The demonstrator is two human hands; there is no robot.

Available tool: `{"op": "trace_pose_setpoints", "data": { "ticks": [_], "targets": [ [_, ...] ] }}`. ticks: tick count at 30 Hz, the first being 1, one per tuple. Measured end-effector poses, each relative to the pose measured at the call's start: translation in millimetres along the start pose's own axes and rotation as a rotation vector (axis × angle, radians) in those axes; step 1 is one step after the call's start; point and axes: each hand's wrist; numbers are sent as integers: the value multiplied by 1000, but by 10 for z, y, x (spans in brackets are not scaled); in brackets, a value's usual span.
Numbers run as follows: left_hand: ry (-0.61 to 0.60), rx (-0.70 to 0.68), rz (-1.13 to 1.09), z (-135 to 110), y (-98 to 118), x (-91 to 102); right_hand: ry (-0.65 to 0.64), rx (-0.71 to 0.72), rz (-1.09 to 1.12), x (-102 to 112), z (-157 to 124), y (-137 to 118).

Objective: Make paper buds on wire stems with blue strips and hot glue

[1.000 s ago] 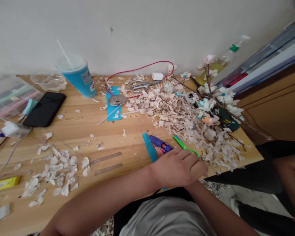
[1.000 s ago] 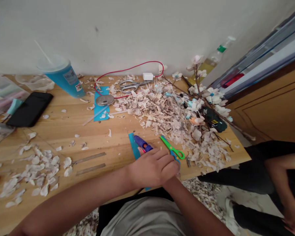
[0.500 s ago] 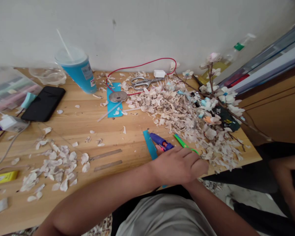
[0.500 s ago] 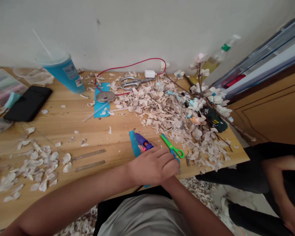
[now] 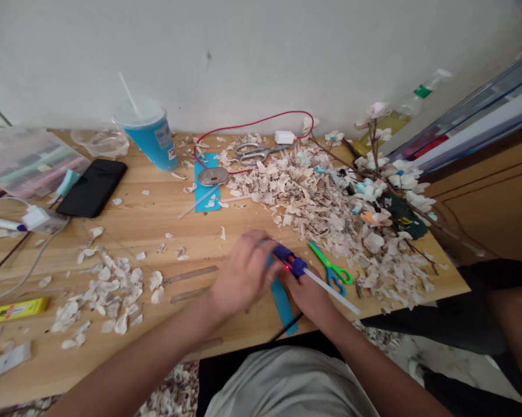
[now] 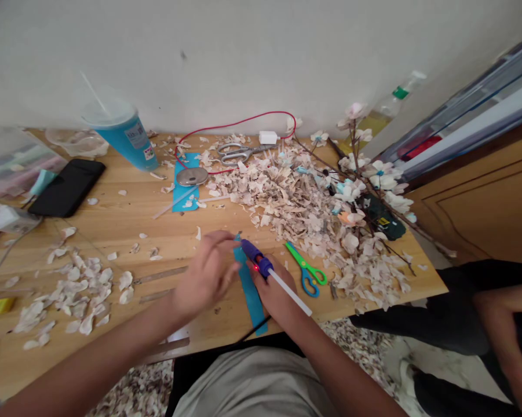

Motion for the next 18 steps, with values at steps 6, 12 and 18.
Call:
{"op": "trace_pose_setpoints", "data": {
  "ticks": [6, 12, 18],
  "targets": [
    [-420, -35, 205, -431, -473, 54, 17, -35, 83, 137, 59, -81],
    [-494, -34, 239, -389, -454, 12, 44, 5, 53, 132, 59, -108],
    [-493, -34, 228, -404, -485, 5, 21, -48, 46, 104, 59, -56]
  ]
}}
Point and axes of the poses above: each hand's wrist, its own z-axis towards the middle knuckle, its own x-axis out of the back of the hand, y = z × x, and after that the axes turned 7 degrees about y, right-handed
